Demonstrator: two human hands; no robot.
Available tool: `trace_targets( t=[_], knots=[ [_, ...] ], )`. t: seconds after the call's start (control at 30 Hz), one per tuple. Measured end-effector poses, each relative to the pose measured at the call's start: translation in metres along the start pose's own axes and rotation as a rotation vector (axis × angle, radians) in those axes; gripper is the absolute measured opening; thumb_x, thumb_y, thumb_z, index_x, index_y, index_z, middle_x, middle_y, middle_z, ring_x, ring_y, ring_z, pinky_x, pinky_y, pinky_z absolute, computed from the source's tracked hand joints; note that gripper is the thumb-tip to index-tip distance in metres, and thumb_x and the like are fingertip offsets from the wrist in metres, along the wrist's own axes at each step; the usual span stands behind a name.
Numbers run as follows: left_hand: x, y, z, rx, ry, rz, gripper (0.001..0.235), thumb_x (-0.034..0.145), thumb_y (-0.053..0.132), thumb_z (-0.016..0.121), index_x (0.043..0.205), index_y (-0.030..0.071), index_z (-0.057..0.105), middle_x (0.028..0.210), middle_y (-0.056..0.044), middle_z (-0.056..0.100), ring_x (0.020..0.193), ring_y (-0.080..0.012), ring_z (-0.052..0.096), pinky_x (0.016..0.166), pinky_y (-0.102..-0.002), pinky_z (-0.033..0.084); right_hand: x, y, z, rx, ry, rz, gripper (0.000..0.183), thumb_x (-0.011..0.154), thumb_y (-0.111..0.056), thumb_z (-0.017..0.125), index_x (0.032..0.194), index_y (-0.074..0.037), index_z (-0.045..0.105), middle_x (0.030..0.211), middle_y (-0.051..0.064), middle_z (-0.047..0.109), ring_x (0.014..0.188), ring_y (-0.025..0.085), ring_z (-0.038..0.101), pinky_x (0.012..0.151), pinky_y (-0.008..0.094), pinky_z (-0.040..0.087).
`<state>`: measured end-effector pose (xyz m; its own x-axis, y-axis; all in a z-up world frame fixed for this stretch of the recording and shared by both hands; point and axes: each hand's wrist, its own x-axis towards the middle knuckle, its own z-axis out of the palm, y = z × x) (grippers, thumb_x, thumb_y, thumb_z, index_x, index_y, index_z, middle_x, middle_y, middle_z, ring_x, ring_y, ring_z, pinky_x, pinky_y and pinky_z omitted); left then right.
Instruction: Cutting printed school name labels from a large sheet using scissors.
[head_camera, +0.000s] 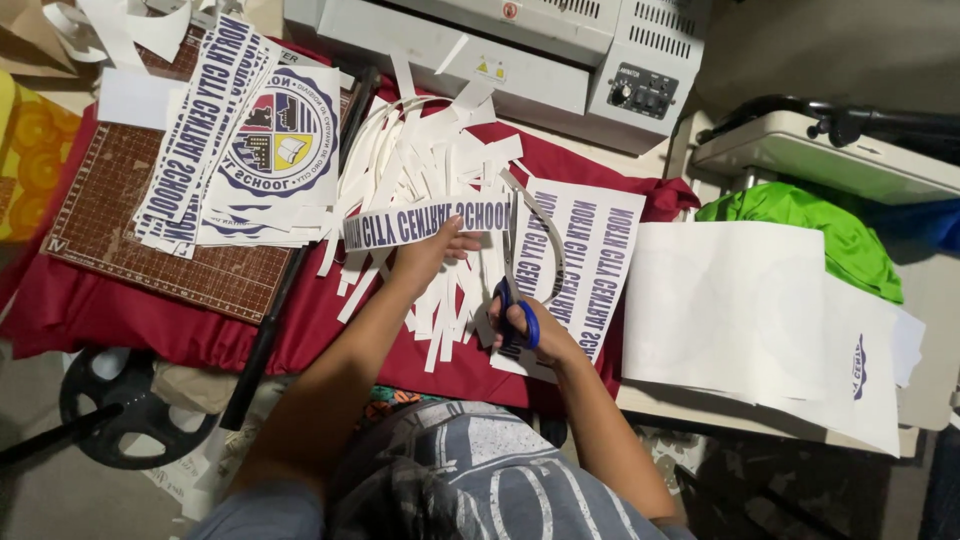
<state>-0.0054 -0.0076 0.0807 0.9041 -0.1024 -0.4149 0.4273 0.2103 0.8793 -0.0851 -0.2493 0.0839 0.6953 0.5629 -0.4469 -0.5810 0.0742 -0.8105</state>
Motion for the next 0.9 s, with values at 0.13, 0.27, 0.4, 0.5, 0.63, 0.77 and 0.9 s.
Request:
trace_targets(
  t=[0.13, 0.27, 0.4, 0.5, 0.63, 0.77, 0.9],
  knots=[
    [0.004, -0.004, 0.0, -0.04, -0.03, 0.03, 0.037, 0.106, 0.03, 0.049, 0.117, 0.0, 0.068, 0.105, -0.011, 0.08, 0.086, -0.0147, 0.078, 0.068, -0.025, 0.058, 0.002, 0.0, 0.001, 0.013, -0.005, -0.007, 0.077, 0.079, -0.073, 0.071, 0.109, -0.004, 0.059, 0.086, 0.006, 0.06, 0.075, 0.016, 0.064, 0.069, 0.032, 0.058],
    [0.008, -0.006, -0.001, -0.038, -0.027, 0.009, 0.036, 0.106, 0.029, 0.051, 0.117, -0.001, 0.067, 0.105, -0.012, 0.08, 0.086, -0.0164, 0.078, 0.069, -0.026, 0.058, 0.002, -0.001, 0.002, 0.059, -0.014, -0.005, 0.075, 0.08, -0.071, 0.072, 0.109, -0.004, 0.059, 0.085, 0.006, 0.059, 0.074, 0.017, 0.063, 0.068, 0.033, 0.057],
    [0.006, -0.002, -0.002, -0.01, -0.016, -0.021, 0.036, 0.107, 0.029, 0.051, 0.118, -0.002, 0.067, 0.105, -0.012, 0.08, 0.087, -0.0161, 0.078, 0.07, -0.026, 0.059, 0.003, 0.0, 0.0, 0.05, -0.013, 0.001, 0.075, 0.081, -0.071, 0.071, 0.109, -0.003, 0.059, 0.082, 0.007, 0.059, 0.073, 0.017, 0.063, 0.068, 0.032, 0.056],
    [0.008, -0.005, -0.003, -0.079, -0.035, 0.01, 0.035, 0.106, 0.027, 0.052, 0.119, -0.002, 0.067, 0.104, -0.013, 0.08, 0.085, -0.0169, 0.078, 0.068, -0.026, 0.059, 0.002, -0.006, 0.005, 0.018, 0.031, -0.005, 0.074, 0.08, -0.071, 0.071, 0.105, -0.003, 0.059, 0.082, 0.006, 0.061, 0.071, 0.017, 0.064, 0.066, 0.032, 0.057],
    [0.003, 0.004, 0.0, 0.03, -0.014, -0.028, 0.037, 0.108, 0.029, 0.05, 0.118, -0.001, 0.07, 0.106, -0.011, 0.08, 0.087, -0.0149, 0.077, 0.068, -0.025, 0.057, 0.003, -0.006, 0.012, 0.023, 0.072, 0.007, 0.072, 0.08, -0.071, 0.07, 0.103, -0.003, 0.058, 0.081, 0.005, 0.06, 0.07, 0.015, 0.063, 0.063, 0.032, 0.059],
    [0.012, -0.009, -0.004, -0.051, -0.027, 0.003, 0.033, 0.106, 0.025, 0.051, 0.119, -0.001, 0.067, 0.103, -0.013, 0.08, 0.085, -0.0171, 0.078, 0.067, -0.026, 0.059, 0.006, 0.003, 0.01, 0.012, 0.147, 0.033, 0.06, 0.088, -0.06, 0.07, 0.1, -0.002, 0.058, 0.077, 0.006, 0.06, 0.065, 0.014, 0.062, 0.059, 0.031, 0.057],
    [0.013, -0.009, -0.01, -0.048, -0.023, -0.013, 0.032, 0.105, 0.025, 0.052, 0.117, -0.001, 0.067, 0.102, -0.013, 0.079, 0.084, -0.0174, 0.078, 0.067, -0.026, 0.06, 0.006, 0.01, 0.012, 0.005, 0.171, 0.054, 0.05, 0.096, -0.047, 0.071, 0.094, 0.001, 0.055, 0.074, 0.006, 0.058, 0.06, 0.015, 0.06, 0.056, 0.031, 0.055]
  ],
)
